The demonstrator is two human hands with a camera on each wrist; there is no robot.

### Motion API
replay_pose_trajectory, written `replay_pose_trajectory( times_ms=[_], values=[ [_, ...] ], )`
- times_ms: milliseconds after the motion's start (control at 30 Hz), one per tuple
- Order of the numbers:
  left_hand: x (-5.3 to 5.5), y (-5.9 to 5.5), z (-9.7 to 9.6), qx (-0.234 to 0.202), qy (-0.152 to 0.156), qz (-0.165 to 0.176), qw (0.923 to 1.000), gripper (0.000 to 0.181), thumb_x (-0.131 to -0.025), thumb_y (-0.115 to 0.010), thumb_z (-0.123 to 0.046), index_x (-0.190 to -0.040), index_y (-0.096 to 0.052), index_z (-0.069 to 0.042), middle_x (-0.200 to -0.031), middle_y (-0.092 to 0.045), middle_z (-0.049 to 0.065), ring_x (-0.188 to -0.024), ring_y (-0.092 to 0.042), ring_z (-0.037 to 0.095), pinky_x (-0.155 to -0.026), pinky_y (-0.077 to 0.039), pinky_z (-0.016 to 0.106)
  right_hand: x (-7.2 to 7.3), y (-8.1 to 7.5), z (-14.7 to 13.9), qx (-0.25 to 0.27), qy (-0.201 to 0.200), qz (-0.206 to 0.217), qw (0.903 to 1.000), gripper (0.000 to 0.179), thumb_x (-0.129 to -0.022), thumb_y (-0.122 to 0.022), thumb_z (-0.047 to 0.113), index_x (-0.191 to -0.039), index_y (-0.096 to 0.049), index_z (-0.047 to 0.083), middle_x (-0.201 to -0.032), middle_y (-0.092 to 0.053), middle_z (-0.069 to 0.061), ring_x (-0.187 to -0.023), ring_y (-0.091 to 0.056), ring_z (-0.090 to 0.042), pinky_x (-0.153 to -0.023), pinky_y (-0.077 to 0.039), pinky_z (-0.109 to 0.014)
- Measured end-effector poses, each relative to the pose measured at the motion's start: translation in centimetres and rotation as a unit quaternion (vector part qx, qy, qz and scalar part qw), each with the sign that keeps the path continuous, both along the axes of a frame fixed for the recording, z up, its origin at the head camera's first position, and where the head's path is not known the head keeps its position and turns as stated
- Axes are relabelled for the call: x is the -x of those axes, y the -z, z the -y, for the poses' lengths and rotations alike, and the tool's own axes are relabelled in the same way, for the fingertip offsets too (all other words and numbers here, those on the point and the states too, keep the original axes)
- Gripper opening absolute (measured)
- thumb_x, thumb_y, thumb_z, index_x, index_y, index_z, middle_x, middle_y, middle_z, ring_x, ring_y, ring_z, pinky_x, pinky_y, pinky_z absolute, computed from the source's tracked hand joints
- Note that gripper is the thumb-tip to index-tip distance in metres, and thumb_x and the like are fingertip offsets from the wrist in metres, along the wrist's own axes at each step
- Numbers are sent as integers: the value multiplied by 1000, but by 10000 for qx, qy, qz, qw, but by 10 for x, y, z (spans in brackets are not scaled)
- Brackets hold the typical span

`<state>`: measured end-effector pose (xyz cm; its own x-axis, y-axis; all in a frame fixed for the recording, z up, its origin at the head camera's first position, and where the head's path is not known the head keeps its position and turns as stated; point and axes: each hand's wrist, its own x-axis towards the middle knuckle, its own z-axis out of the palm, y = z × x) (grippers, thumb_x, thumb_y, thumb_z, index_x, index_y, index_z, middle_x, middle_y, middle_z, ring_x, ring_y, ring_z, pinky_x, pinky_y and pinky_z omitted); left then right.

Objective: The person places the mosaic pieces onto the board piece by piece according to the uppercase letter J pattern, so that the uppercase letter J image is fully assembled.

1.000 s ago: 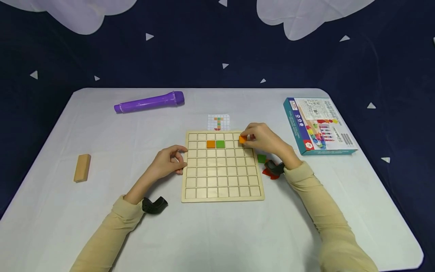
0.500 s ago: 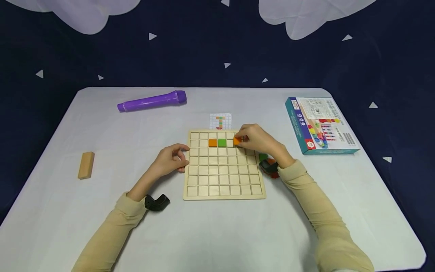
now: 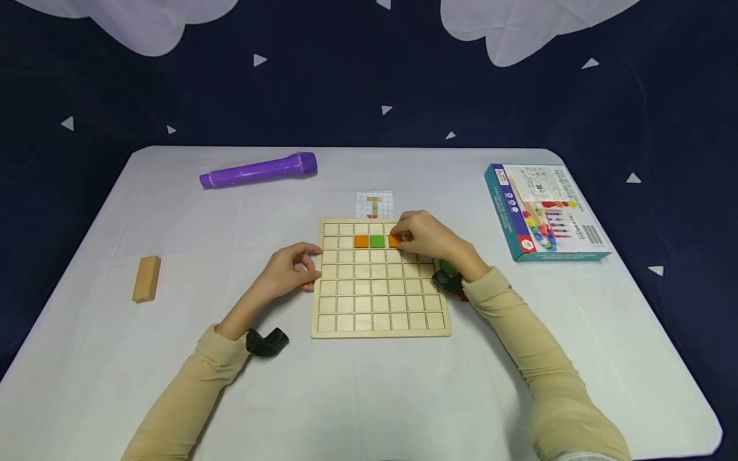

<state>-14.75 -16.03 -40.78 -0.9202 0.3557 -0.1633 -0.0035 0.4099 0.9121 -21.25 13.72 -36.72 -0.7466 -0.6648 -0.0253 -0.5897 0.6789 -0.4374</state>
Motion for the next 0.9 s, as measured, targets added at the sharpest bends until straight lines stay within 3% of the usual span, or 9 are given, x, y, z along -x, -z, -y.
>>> replay_pose_trajectory(
  times_ms=[900],
  values=[
    [1, 1, -1, 75, -11, -13, 10000, 46, -82, -66, 0, -125, -49, 5, -77, -59, 9, -53, -60, 7, -52, -55, 23, 2, 1, 5, 8, -137, 9, 9999, 22, -84, -67, 6, -104, -70, -2, -92, -63, -15, -73, -51, -18, -62, -43, -26]
  ],
)
